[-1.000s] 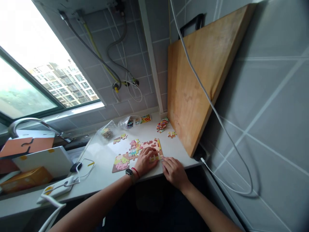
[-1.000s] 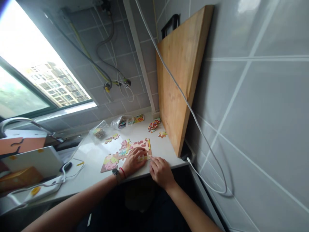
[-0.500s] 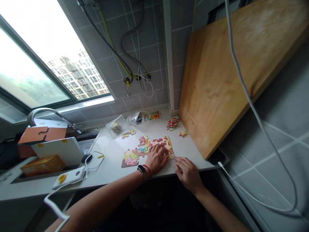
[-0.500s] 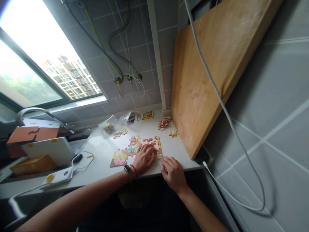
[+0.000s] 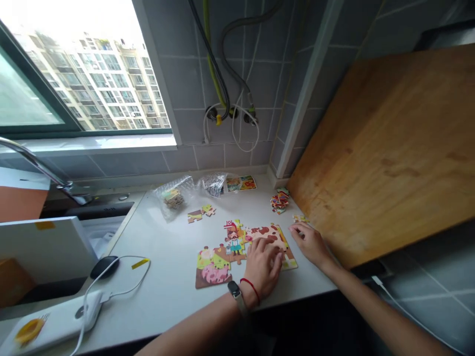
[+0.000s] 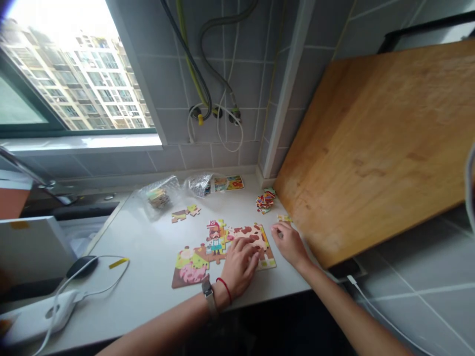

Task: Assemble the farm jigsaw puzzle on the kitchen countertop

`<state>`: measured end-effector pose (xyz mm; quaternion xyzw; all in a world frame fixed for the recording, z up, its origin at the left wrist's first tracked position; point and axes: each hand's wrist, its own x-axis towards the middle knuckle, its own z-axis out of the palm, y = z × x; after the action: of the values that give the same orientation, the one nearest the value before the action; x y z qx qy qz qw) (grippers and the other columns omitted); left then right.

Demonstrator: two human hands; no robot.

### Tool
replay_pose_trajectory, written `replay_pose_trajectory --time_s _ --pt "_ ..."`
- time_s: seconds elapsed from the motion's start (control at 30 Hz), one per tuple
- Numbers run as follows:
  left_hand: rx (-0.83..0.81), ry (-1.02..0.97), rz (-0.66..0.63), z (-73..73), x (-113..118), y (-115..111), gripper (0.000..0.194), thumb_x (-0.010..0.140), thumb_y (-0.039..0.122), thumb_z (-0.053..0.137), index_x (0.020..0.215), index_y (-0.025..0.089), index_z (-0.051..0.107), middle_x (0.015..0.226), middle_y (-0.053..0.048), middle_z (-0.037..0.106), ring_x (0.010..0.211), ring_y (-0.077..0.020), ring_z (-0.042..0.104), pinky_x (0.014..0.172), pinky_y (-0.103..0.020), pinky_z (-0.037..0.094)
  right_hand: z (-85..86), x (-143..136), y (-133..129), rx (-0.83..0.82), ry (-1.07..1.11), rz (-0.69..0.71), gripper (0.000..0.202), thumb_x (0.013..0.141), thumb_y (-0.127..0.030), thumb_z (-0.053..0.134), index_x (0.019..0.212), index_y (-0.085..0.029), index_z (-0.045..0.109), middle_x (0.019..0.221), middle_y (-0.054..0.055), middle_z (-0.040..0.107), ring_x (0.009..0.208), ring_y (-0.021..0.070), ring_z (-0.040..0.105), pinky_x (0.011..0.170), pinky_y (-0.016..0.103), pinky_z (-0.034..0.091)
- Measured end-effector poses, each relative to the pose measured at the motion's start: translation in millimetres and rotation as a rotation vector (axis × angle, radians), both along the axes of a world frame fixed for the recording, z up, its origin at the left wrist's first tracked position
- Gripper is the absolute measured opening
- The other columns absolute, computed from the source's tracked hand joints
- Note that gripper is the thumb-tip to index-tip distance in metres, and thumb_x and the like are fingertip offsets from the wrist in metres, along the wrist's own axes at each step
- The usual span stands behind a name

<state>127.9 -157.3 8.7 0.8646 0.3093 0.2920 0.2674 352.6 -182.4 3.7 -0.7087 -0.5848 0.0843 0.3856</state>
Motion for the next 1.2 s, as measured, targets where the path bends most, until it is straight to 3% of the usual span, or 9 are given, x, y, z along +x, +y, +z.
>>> replay_pose_trajectory --time_s 0.07,0.13,0.2,0.33,0.47,0.77,0.93,1.07,1.2 --pt "-0.051 -0.110 -0.085 13.0 -13.8 17.7 0.013 0.100 0.024 0.059 0.094 0.027 0.070 0.111 -0.009 0.073 0.105 -0.0256 0.069 0.090 -0.040 0.062 10.5 6.5 23.1 -0.066 -0.149 0.030 0.033 0.097 -0.036 0.047 0.086 -0.021 0.073 0.095 0.010 0.076 0.088 0.0235 0.072 0.082 0.033 0.056" --pt "-0.020 -0.182 -0.159 24.8 -34.2 43.4 0.017 0.102 0.027 0.055 0.092 0.026 0.069 0.105 -0.009 0.073 0.100 -0.0248 0.069 0.089 -0.039 0.060 26.9 13.2 44.5 -0.241 -0.305 0.047 0.033 0.098 -0.033 0.045 0.090 -0.021 0.075 0.099 0.010 0.076 0.089 0.0224 0.072 0.084 0.032 0.055" --pt "-0.005 -0.212 -0.098 29.4 -58.5 74.2 0.025 0.104 0.030 0.051 0.085 0.023 0.066 0.089 -0.008 0.070 0.085 -0.0236 0.065 0.079 -0.039 0.056 45.5 18.9 65.6 -0.459 -0.432 0.044 0.030 0.099 -0.032 0.049 0.099 -0.021 0.076 0.108 0.010 0.076 0.097 0.0225 0.072 0.088 0.030 0.053" --pt "0.137 -0.091 0.007 11.7 -104.4 131.3 0.038 0.106 0.033 0.046 0.071 0.021 0.058 0.067 -0.002 0.059 0.063 -0.0173 0.056 0.062 -0.030 0.043 72.2 26.1 108.6 -0.625 -0.524 -0.013 0.033 0.094 -0.039 0.064 0.118 -0.017 0.074 0.120 0.015 0.075 0.110 0.0281 0.072 0.090 0.031 0.052" --pt "0.243 -0.035 -0.033 -13.1 -135.3 163.3 0.039 0.106 0.036 0.047 0.072 0.021 0.058 0.063 -0.001 0.059 0.060 -0.0161 0.056 0.060 -0.028 0.037 77.3 26.3 145.4 -0.747 -0.537 -0.063 0.048 0.094 -0.054 0.066 0.122 -0.015 0.071 0.118 0.017 0.077 0.108 0.0305 0.073 0.086 0.032 0.055" --pt "0.047 -0.007 0.023 -24.7 -146.3 180.5 0.043 0.103 0.042 0.044 0.067 0.021 0.054 0.058 0.000 0.057 0.053 -0.0152 0.051 0.058 -0.028 0.031 68.9 12.5 176.2 -0.892 -0.528 -0.135 0.048 0.073 -0.043 0.087 0.112 -0.016 0.077 0.100 0.012 0.080 0.093 0.0277 0.076 0.075 0.029 0.057" --pt "0.015 0.016 0.028 -23.6 -146.0 179.1 0.043 0.103 0.044 0.042 0.068 0.021 0.054 0.059 -0.001 0.057 0.055 -0.0157 0.050 0.060 -0.028 0.031 66.7 17.8 170.1 -0.848 -0.493 -0.192 0.054 0.073 -0.038 0.085 0.120 -0.015 0.076 0.098 0.011 0.080 0.082 0.0246 0.076 0.070 0.029 0.058" --pt "0.011 0.010 0.038 -21.7 -146.8 179.8 0.044 0.102 0.045 0.042 0.067 0.021 0.053 0.059 -0.001 0.056 0.056 -0.0158 0.049 0.059 -0.028 0.032 67.3 27.8 157.8 -0.756 -0.477 -0.207 0.055 0.072 -0.031 0.085 0.124 -0.017 0.074 0.109 0.011 0.080 0.095 0.0249 0.076 0.079 0.027 0.057" --pt "0.029 -0.017 0.032 -21.9 -146.4 179.5 0.043 0.101 0.043 0.044 0.066 0.021 0.053 0.059 0.000 0.055 0.054 -0.0151 0.048 0.058 -0.028 0.030 67.4 35.4 142.6 -0.699 -0.424 -0.153 0.047 0.071 -0.024 0.085 0.117 -0.019 0.077 0.105 0.007 0.081 0.099 0.0252 0.076 0.087 0.027 0.056"
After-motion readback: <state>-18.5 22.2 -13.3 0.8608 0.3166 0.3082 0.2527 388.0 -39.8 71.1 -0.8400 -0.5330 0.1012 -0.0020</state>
